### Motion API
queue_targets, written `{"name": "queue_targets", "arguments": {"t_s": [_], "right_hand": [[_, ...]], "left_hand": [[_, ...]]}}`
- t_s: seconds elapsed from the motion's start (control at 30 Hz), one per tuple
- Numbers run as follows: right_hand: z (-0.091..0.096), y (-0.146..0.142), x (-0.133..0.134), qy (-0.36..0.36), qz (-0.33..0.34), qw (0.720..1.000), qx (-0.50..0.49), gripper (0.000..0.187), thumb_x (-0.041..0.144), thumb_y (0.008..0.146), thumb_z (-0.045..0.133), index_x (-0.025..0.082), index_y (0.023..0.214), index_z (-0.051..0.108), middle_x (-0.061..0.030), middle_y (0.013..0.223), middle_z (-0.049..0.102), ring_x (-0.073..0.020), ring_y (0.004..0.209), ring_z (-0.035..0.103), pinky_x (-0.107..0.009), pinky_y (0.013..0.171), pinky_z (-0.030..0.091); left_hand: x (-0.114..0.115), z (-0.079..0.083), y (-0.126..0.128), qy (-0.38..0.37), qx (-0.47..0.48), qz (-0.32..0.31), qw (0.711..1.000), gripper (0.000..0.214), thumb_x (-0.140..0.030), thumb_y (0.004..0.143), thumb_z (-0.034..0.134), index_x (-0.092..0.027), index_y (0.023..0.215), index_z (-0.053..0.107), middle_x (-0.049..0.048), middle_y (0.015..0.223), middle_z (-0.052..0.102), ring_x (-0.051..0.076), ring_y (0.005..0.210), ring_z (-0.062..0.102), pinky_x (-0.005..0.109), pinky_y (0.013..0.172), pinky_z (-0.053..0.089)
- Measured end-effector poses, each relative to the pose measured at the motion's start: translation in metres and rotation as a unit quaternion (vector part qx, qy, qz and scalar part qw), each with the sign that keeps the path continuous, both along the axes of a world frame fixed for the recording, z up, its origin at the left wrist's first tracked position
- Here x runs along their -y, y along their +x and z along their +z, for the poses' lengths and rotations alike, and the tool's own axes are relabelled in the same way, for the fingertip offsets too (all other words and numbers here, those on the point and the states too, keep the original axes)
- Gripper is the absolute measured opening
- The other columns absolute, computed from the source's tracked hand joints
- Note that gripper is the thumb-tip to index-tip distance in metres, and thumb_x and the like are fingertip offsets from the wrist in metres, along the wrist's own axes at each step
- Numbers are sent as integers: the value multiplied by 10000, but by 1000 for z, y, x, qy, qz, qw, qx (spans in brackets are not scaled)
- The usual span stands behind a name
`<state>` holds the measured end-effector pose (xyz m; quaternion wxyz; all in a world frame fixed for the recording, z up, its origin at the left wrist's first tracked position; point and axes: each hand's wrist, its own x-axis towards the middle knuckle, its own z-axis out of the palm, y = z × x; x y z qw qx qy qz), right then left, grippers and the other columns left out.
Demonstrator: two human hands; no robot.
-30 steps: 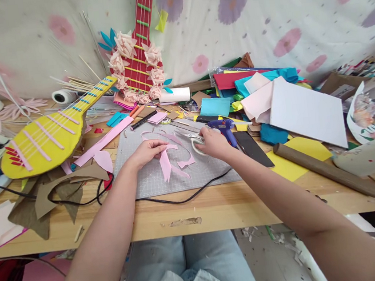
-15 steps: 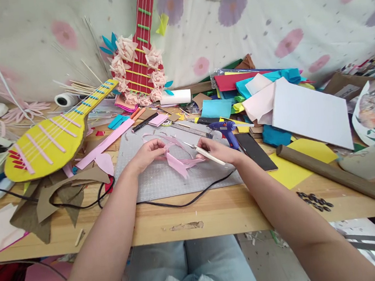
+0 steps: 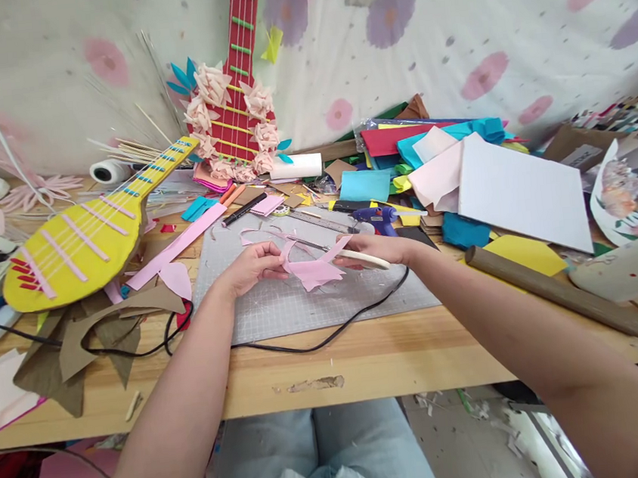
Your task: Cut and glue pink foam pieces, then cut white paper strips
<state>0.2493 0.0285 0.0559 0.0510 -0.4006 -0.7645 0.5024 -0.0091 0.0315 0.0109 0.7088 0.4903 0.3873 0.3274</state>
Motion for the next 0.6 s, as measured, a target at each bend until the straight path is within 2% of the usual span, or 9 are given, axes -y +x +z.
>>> {"name": "queue_targets", "arguments": {"t_s": [0.2, 0.4, 0.6], "right_hand": [[2, -2, 1, -24, -14, 1000, -7, 402, 533, 712, 575, 177, 778, 401, 49, 613, 422, -64, 534, 385, -211, 485, 301], [11, -4, 2, -11, -6, 999, 31, 394, 530, 721, 570, 173, 735, 403, 40, 605, 440, -65, 533, 390, -211, 485, 304], [10, -3, 3, -34, -11, 999, 17, 390, 524, 716, 580, 180, 749, 397, 41, 616, 440, -63, 524, 394, -206, 465, 301]], "left_hand": [[3, 4, 3, -6, -18, 0, 1000, 213, -178, 600, 695, -125, 657, 497, 0, 607, 617, 93, 570, 595, 240, 578, 530], [3, 3, 3, 5, -18, -5, 1000, 222, -192, 597, 704, -124, 659, 502, 1, 622, 608, 102, 603, 596, 259, 588, 534], [3, 4, 3, 9, -19, -10, 1000, 241, -200, 589, 715, -123, 656, 497, -8, 623, 593, 100, 610, 590, 254, 582, 535]]}}
